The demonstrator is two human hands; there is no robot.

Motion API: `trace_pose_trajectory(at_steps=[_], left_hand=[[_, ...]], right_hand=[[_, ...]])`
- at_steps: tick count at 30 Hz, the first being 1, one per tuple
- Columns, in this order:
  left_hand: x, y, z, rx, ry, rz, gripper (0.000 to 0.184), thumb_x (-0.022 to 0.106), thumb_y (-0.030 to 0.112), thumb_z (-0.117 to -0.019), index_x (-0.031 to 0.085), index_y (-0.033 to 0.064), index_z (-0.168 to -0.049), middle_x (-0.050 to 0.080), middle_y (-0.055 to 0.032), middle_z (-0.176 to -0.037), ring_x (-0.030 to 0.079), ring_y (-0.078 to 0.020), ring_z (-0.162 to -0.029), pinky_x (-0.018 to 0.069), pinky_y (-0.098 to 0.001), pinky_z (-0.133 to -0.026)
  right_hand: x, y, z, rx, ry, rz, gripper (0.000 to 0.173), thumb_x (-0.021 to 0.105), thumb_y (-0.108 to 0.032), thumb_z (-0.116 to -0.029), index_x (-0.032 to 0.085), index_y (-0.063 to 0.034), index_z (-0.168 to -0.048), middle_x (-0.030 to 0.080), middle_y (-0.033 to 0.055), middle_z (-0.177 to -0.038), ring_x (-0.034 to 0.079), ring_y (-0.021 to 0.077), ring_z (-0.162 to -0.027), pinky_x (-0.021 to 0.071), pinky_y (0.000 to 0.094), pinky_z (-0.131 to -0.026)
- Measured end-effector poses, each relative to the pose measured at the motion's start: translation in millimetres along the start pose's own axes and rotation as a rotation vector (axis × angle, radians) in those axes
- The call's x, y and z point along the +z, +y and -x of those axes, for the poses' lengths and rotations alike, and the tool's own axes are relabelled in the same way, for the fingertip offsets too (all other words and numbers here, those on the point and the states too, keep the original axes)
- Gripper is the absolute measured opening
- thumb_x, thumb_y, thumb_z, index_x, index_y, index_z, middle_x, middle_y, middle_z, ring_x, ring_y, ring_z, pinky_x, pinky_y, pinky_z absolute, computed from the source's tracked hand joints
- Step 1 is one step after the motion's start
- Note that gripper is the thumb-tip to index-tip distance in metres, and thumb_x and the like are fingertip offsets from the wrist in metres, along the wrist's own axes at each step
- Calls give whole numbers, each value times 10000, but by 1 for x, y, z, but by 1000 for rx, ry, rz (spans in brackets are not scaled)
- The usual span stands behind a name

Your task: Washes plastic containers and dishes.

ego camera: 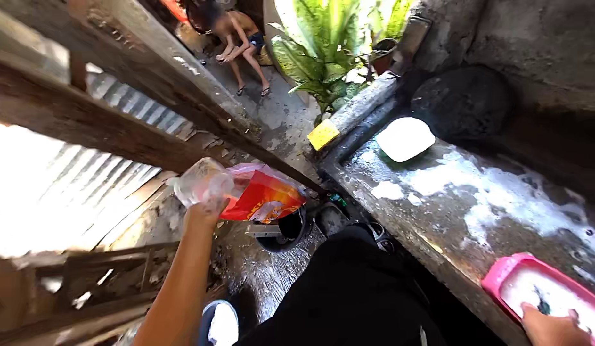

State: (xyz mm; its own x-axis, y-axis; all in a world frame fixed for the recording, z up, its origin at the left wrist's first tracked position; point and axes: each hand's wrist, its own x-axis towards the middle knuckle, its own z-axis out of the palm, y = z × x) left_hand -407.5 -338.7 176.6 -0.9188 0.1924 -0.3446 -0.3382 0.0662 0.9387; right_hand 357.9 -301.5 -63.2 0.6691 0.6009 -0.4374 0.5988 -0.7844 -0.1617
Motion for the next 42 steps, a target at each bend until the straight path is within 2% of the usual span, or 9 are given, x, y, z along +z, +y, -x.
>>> trace_pose_trajectory(at_steps=[7,11,15,21,28,30,33,37,42], left_hand=[[105,-69,145,-363,-633,1,279,241,160,-1036,495,71,-1108,679,-93,-998,704,-198,-929,616,-397,-806],[203,-138,232,-356,-1001,-354,334,316,116,-1065,430,-62,-1324,619,-247,-1189,695,-352,-1001,614,-538,-828],[291,-218,348,-374,-1384,-667,428,391,82,-1072,295,-25,-1475,603,-277,-1203,712,-366,-931,633,-520,-754],[356,-319,509,-524,-1713,-941,644,473,223,-1056,159,165,-1616,490,-264,-1443,663,-398,-1073,607,-522,-819],[351,-361,601,-631,-1749,-1019,570,492,208,-1028,300,108,-1555,499,-235,-1451,645,-382,-1142,611,-513,-835],[346,-359,607,-646,-1756,-1003,524,470,234,-1047,332,117,-1539,546,-226,-1397,661,-373,-1102,611,-512,-820],[344,-358,603,-669,-1744,-987,412,421,328,-1091,466,90,-1425,622,-200,-1268,672,-336,-1042,598,-501,-812],[362,-378,589,-621,-1674,-1030,451,456,298,-1057,447,63,-1441,572,-219,-1351,639,-359,-1126,584,-526,-854],[402,-376,578,-180,-1775,-1174,628,463,363,-1086,195,222,-1636,531,-261,-1393,655,-385,-1015,591,-509,-748]], right_hand=[[-128,-57,25,-64,-14,-367,591,668,-272,-999,500,101,-1427,542,389,-1374,506,530,-1326,377,671,-1116],[-243,-89,18,-121,542,-576,818,673,-406,-950,326,45,-1539,583,307,-1363,610,425,-1246,490,604,-1048],[-318,-137,4,-84,495,-396,711,554,-493,-1014,480,71,-1440,565,306,-1402,561,448,-1313,449,638,-1074],[-333,-133,-13,-239,340,-107,439,493,-229,-1063,477,25,-1421,571,323,-1351,580,497,-1256,480,674,-996],[-325,-96,-11,-914,447,391,236,647,41,-903,681,7,-1134,614,223,-1315,458,449,-1372,182,639,-1253],[-295,-92,-13,-1022,432,355,180,670,7,-888,700,-26,-1063,681,185,-1163,577,411,-1249,363,594,-1173],[-236,-92,-30,-605,93,-61,148,646,-99,-929,715,-24,-1037,698,178,-1094,670,361,-1078,543,590,-916],[-224,-107,-59,210,-189,-870,340,570,-165,-1013,604,62,-1263,603,254,-1292,596,360,-1189,494,572,-980],[-245,-127,-64,296,-153,-1093,299,534,-118,-1024,603,48,-1264,607,220,-1257,601,314,-1131,506,518,-939]])
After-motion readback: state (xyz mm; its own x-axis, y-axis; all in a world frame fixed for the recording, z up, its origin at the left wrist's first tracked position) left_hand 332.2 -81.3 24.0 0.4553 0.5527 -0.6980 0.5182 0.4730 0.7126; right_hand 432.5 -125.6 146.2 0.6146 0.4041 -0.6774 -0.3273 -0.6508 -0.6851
